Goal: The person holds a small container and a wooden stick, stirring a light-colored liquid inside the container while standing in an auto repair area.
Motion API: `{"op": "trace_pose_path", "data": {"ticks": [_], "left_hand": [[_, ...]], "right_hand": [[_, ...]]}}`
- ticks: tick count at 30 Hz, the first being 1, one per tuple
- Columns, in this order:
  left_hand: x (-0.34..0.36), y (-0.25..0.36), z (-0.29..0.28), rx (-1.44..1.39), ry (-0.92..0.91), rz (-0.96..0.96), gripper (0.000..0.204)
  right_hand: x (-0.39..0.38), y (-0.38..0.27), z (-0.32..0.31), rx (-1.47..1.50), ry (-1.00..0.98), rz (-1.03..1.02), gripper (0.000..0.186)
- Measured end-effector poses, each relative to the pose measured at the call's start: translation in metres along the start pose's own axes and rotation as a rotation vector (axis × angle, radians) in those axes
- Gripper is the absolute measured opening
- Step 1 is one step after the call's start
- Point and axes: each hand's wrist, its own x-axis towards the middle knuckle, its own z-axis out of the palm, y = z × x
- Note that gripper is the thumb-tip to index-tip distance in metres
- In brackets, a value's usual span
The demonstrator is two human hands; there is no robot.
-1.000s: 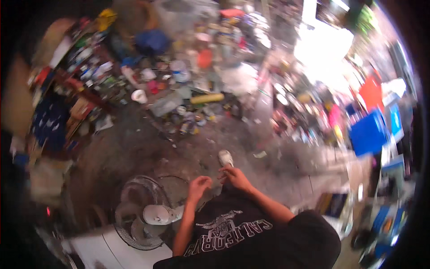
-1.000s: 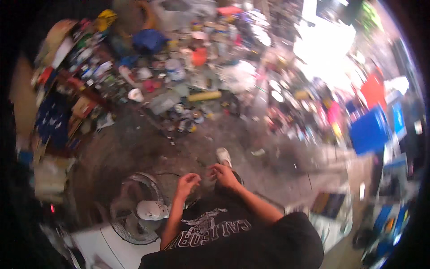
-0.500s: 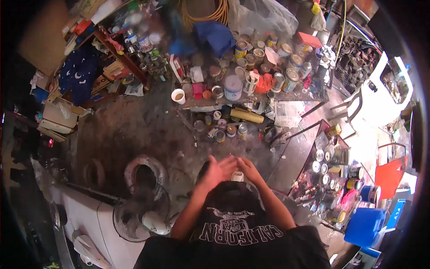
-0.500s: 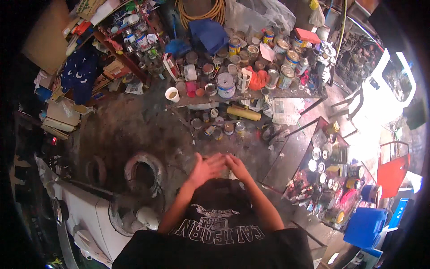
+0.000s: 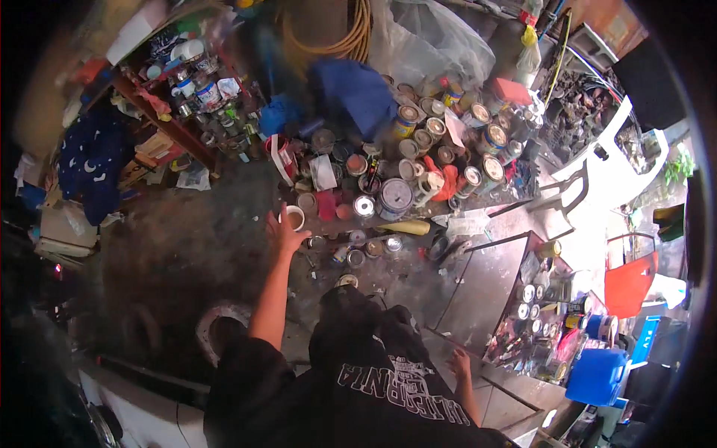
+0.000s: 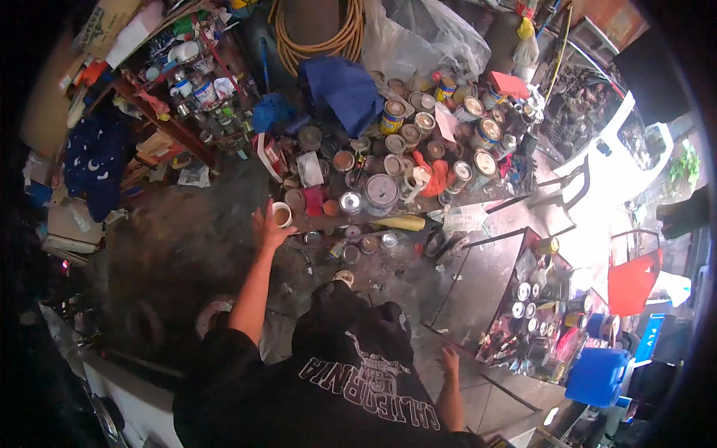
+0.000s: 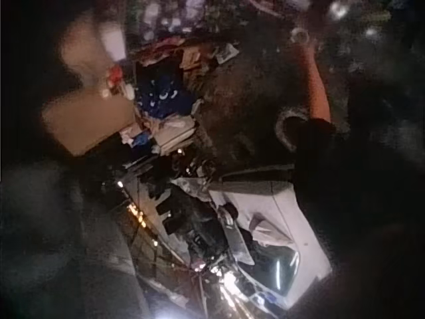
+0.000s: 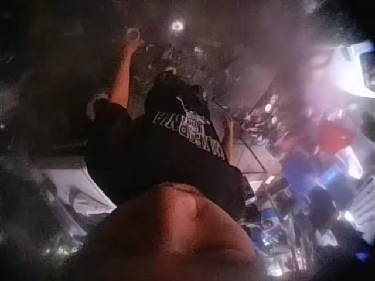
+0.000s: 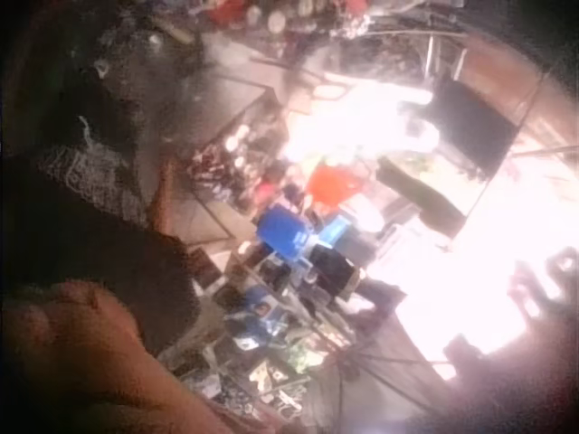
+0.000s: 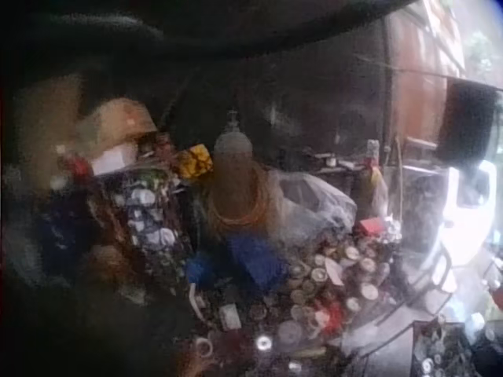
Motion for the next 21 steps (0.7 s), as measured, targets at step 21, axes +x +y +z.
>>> {"op": "trace_pose_path", "data": {"ticks": [21], "left_hand": [[-0.105,-0.060,-0.053,-0.192,-0.075,-0.085,0.087]], "right_hand": [[-0.043,-0.667,0.375,-0.381,0.155,-0.396,0.047]]}}
